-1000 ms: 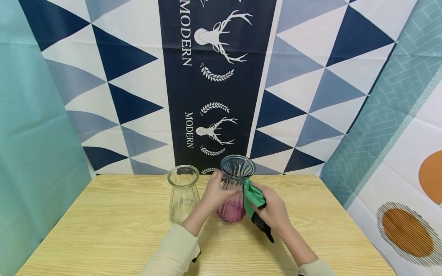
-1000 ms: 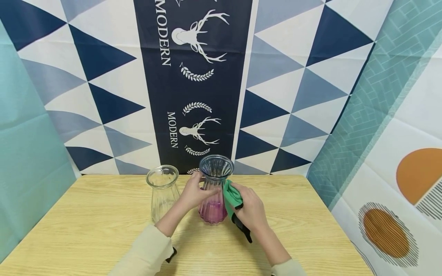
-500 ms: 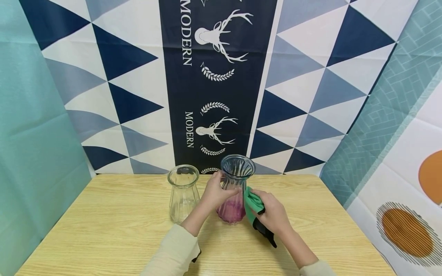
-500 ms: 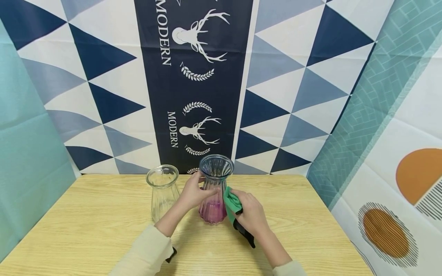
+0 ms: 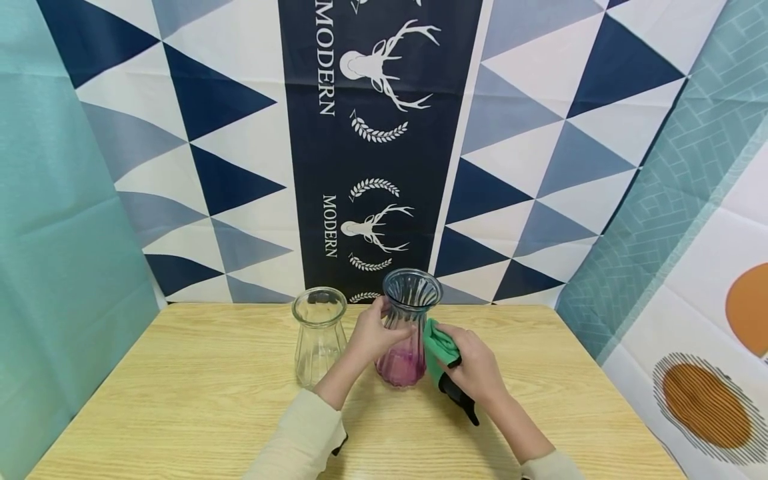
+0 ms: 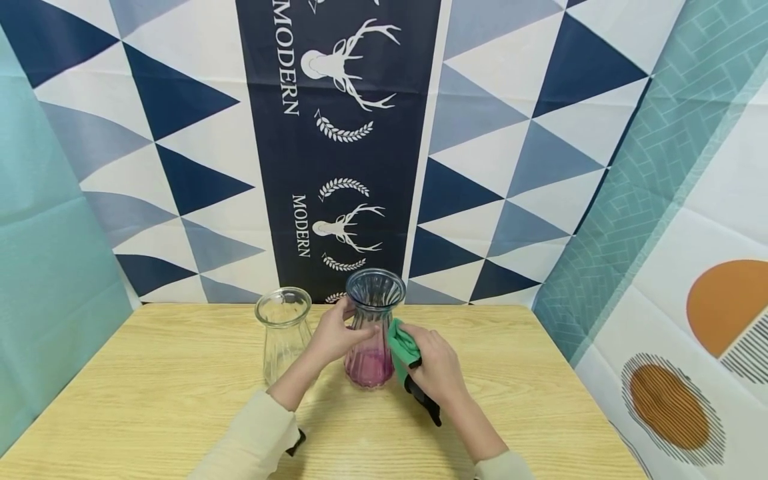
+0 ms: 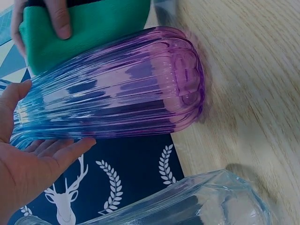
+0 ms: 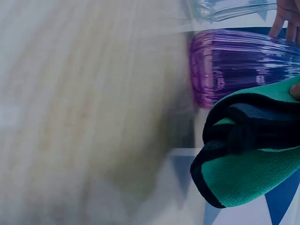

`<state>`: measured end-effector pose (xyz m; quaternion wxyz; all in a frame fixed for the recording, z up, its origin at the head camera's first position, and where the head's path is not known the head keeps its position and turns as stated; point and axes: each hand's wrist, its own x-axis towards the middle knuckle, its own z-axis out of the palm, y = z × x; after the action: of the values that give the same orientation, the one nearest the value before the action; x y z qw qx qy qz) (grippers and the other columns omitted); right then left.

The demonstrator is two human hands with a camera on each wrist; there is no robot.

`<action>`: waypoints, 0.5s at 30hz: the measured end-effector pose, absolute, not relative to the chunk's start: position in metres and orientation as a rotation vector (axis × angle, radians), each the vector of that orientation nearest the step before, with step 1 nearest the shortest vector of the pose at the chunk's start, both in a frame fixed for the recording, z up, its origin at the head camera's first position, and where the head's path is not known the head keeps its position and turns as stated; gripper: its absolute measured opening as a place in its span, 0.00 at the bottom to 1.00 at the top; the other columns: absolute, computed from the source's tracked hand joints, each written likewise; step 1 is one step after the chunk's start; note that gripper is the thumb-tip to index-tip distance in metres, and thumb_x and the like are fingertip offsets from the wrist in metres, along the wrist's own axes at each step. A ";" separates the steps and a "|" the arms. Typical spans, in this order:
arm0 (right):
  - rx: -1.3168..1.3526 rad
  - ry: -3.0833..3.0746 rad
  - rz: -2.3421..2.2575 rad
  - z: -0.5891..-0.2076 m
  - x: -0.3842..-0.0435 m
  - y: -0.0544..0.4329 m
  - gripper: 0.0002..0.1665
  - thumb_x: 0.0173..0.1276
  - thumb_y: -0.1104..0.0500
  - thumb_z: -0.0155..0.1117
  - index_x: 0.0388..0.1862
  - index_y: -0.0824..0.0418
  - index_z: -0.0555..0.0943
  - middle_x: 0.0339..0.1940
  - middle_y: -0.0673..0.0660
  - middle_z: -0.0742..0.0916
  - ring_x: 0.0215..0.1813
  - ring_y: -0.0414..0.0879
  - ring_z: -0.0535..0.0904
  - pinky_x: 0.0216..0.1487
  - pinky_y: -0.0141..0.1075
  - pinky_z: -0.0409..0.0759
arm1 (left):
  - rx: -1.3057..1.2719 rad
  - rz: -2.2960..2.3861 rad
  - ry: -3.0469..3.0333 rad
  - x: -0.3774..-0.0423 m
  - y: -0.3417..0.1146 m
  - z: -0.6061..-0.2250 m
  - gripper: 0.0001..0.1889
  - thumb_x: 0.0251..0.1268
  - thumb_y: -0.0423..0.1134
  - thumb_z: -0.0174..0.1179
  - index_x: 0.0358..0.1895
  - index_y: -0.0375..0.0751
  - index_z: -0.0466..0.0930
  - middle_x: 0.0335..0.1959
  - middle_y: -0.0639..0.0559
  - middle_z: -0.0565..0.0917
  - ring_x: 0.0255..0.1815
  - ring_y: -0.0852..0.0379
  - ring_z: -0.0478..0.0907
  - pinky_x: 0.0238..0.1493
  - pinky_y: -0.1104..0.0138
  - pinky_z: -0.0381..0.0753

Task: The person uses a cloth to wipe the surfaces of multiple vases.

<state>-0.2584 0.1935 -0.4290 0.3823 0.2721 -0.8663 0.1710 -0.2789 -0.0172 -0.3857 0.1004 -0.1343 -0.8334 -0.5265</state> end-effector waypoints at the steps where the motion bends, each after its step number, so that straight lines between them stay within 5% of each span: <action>1: 0.698 -2.184 0.439 -0.426 -0.260 0.193 0.40 0.36 0.67 0.80 0.54 0.58 0.77 0.41 0.57 0.84 0.37 0.48 0.79 0.35 0.42 0.82 | -0.406 -1.550 -2.459 -0.279 -0.017 -0.386 0.34 0.46 0.45 0.70 0.58 0.36 0.70 0.54 0.39 0.79 0.59 0.46 0.75 0.61 0.52 0.72; 15: 0.753 -2.117 0.415 -0.418 -0.267 0.190 0.38 0.39 0.65 0.79 0.53 0.58 0.77 0.42 0.57 0.85 0.37 0.49 0.80 0.35 0.42 0.81 | -0.517 -1.488 -2.454 -0.279 -0.019 -0.386 0.32 0.47 0.39 0.66 0.59 0.34 0.69 0.55 0.37 0.79 0.57 0.43 0.75 0.59 0.52 0.74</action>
<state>-0.2667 0.1896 -0.4183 0.4153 0.2997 -0.8429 0.1651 -0.2789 -0.0194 -0.3863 0.1126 -0.1763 -0.8362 -0.5069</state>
